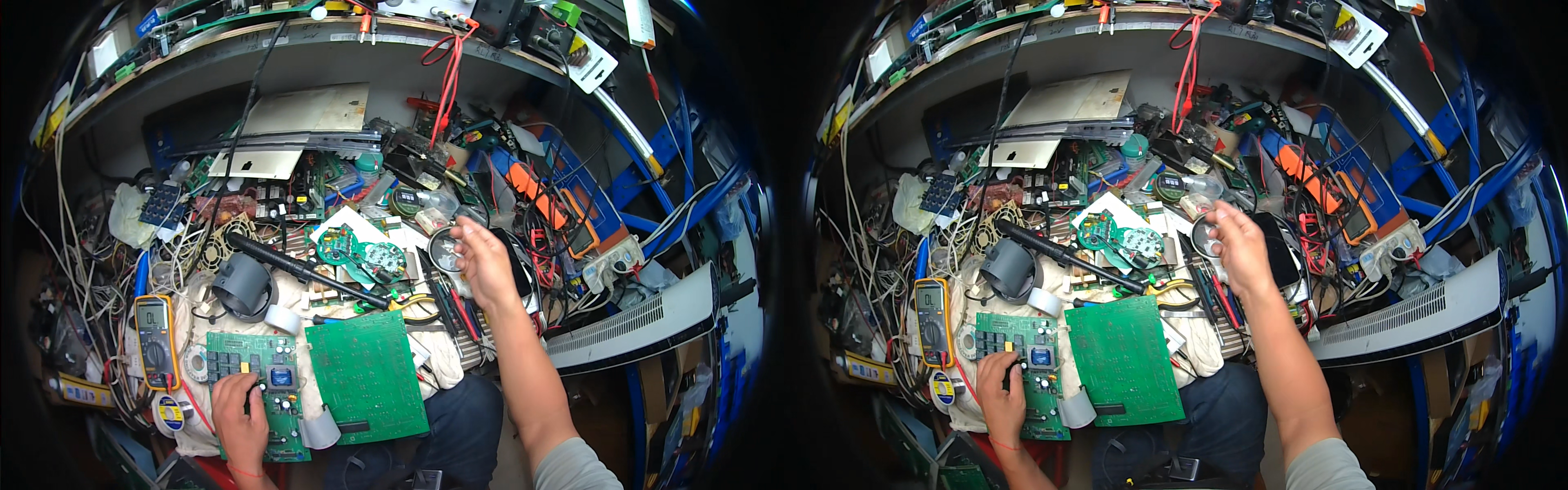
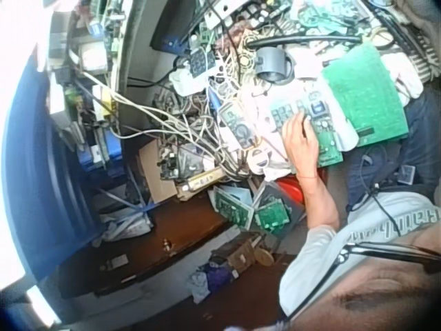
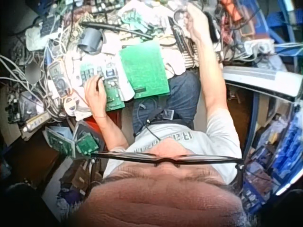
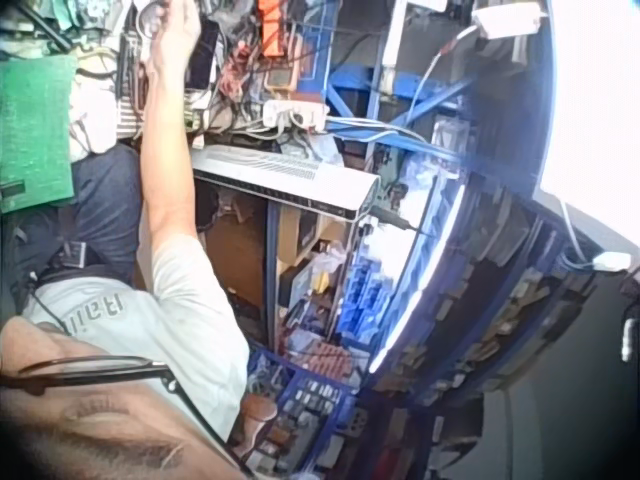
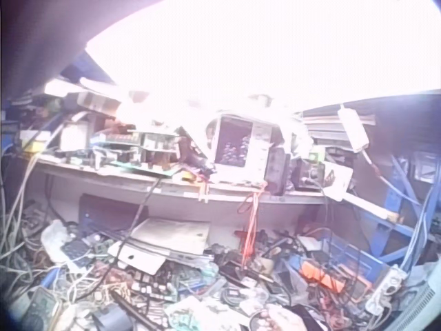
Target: The person tests a green circuit board with a multimeter, flips it over to inspect the solder side, uses a magnifying lamp to examine specific areas, and then solders a point on the board with a soldering iron and solder wire.
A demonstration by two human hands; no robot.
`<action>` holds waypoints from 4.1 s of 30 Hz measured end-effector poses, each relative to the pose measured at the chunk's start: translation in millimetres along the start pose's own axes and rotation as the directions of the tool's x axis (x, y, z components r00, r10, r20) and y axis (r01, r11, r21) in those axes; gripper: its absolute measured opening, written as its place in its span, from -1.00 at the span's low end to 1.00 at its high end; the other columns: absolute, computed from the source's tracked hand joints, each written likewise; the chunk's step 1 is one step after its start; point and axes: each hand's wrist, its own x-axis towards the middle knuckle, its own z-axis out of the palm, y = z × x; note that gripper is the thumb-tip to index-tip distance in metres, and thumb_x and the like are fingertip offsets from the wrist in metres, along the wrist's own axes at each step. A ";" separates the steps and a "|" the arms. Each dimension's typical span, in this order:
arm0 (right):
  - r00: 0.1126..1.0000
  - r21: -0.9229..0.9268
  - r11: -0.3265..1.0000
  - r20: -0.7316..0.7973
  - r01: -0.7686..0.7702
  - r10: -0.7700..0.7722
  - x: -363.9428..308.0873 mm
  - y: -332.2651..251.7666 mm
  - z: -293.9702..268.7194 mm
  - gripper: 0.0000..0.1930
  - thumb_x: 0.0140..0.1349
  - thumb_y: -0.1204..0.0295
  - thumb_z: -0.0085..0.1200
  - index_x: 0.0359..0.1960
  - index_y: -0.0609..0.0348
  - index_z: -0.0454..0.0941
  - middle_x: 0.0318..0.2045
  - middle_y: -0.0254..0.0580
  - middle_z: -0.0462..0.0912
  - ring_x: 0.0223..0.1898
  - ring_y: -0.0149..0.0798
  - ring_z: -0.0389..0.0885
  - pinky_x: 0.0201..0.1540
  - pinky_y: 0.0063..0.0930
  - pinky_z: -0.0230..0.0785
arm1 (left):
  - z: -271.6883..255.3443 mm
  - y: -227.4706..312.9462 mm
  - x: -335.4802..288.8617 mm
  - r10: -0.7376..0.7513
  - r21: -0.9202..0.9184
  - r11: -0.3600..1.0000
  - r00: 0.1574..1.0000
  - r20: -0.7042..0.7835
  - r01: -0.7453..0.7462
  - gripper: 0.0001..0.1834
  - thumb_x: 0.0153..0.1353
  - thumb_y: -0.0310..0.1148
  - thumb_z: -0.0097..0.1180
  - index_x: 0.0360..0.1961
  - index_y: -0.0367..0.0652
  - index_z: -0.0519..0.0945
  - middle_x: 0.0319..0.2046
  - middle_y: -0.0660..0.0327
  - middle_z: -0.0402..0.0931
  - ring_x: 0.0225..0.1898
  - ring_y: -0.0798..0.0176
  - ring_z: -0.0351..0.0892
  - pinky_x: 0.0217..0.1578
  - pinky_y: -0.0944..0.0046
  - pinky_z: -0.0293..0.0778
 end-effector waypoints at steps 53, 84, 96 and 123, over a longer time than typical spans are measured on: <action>0.896 -0.813 0.449 0.186 0.370 -0.402 -155.8 59.7 -22.6 -0.80 0.37 0.50 0.28 -0.02 0.30 0.72 -0.26 -0.12 0.69 -0.38 -0.37 0.62 -0.30 -0.47 0.48 | 5.8 18.9 -12.2 0.117 -0.115 0.985 0.990 -0.074 -0.125 -0.82 0.17 -0.57 0.32 -0.17 -0.23 0.72 -0.18 0.08 0.70 -0.11 -0.06 0.66 -0.03 0.02 0.55; 0.959 -0.790 0.565 0.285 0.236 -0.002 -202.2 50.1 2.5 -0.72 0.29 0.48 0.35 -0.01 0.34 0.73 -0.31 0.01 0.80 -0.38 -0.26 0.79 -0.29 -0.43 0.60 | 41.7 48.2 -41.5 0.183 -0.090 0.982 0.959 0.218 -0.167 -0.74 0.26 -0.38 0.32 -0.05 -0.21 0.71 0.02 0.05 0.67 0.08 -0.02 0.64 0.08 0.02 0.55; 0.963 -0.725 0.685 0.231 0.075 0.139 -202.4 48.6 3.8 -0.69 0.29 0.60 0.33 0.06 0.37 0.67 -0.28 -0.16 0.81 -0.32 -0.44 0.72 -0.23 -0.53 0.59 | 49.1 54.5 -43.7 0.116 0.030 0.992 0.965 0.235 -0.126 -0.59 0.28 -0.32 0.28 0.10 -0.30 0.60 0.10 -0.11 0.62 0.14 -0.15 0.60 0.14 -0.07 0.52; 0.972 -0.689 0.717 0.224 0.107 0.070 -209.2 66.8 -9.7 -0.67 0.32 0.59 0.32 0.10 0.38 0.64 -0.27 -0.19 0.77 -0.30 -0.46 0.66 -0.16 -0.52 0.56 | 46.7 50.6 -42.2 0.046 -0.196 0.980 0.984 0.170 -0.012 -0.72 0.22 -0.43 0.31 -0.05 -0.26 0.65 0.03 -0.11 0.69 0.05 -0.19 0.67 0.11 -0.04 0.55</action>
